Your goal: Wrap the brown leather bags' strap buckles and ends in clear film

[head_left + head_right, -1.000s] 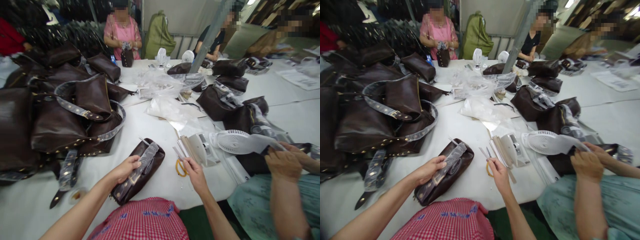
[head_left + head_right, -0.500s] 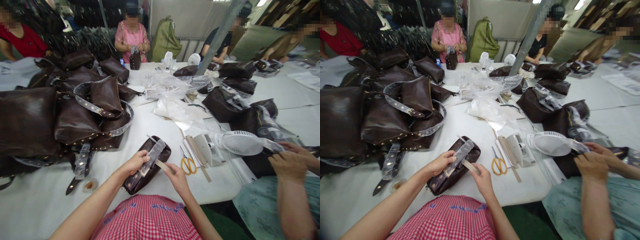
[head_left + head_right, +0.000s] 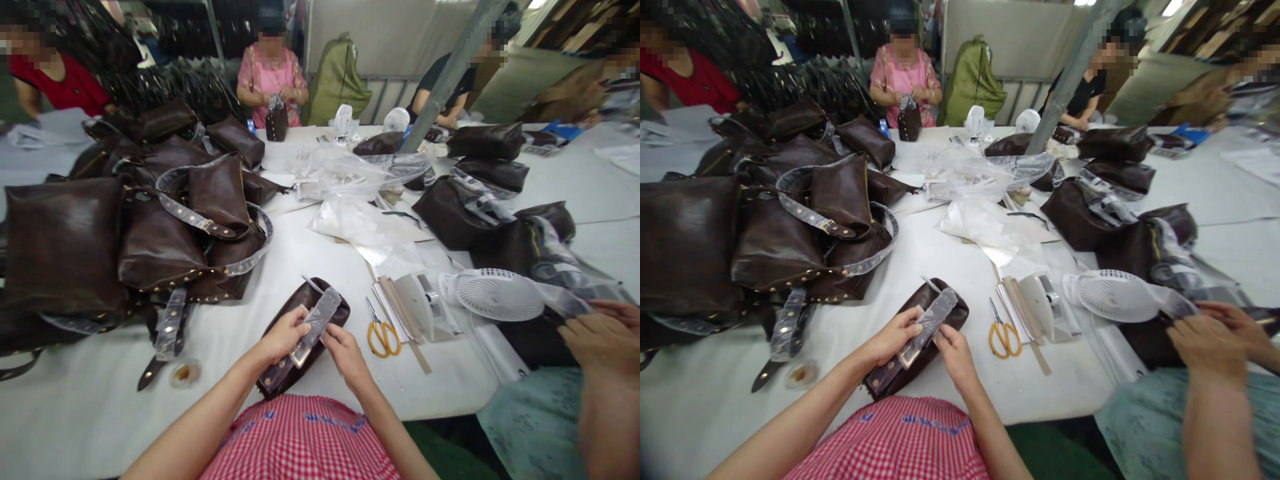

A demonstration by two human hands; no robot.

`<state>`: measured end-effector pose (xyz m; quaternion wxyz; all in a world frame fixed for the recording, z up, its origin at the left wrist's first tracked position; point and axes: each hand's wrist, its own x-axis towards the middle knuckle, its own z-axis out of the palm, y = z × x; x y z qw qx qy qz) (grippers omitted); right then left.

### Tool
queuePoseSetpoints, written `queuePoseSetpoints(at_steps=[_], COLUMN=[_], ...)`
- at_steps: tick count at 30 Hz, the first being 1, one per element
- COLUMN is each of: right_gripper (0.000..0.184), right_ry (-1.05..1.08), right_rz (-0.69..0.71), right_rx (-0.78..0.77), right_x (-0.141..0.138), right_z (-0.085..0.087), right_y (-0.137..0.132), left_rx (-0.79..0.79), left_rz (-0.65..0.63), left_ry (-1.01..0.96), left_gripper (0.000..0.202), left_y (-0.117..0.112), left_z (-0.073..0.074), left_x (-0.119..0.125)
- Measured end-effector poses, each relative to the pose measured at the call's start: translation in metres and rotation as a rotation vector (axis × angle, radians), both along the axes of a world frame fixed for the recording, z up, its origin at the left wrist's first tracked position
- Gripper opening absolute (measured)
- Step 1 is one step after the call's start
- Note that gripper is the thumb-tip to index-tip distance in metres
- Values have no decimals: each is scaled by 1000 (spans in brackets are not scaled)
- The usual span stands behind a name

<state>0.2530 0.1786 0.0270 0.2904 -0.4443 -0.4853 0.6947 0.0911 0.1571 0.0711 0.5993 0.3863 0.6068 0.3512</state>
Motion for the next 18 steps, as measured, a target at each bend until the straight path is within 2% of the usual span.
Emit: queuePoseSetpoints(at_steps=[4, 7, 12, 16, 18], right_gripper=[33, 31, 33, 30, 32], right_ry=[170, 199, 179, 88, 57], right_rz=[-102, -87, 4, -164, -234], right_rx=[-230, -306, -274, -274, -271], right_x=[-8, -8, -5, -11, -15], right_z=[-4, -5, -3, -5, -5], right_y=[5, 11, 14, 9, 9], left_rx=[-7, -8, -32, -99, -93], left_rz=[47, 139, 230, 266, 269], left_ry=[-35, -70, -89, -93, -74], left_gripper=[10, 23, 53, 82, 85], left_y=[-2, -4, -7, -7, -7], left_z=[1, -1, -4, -5, -7], left_x=[0, 1, 2, 3, 3])
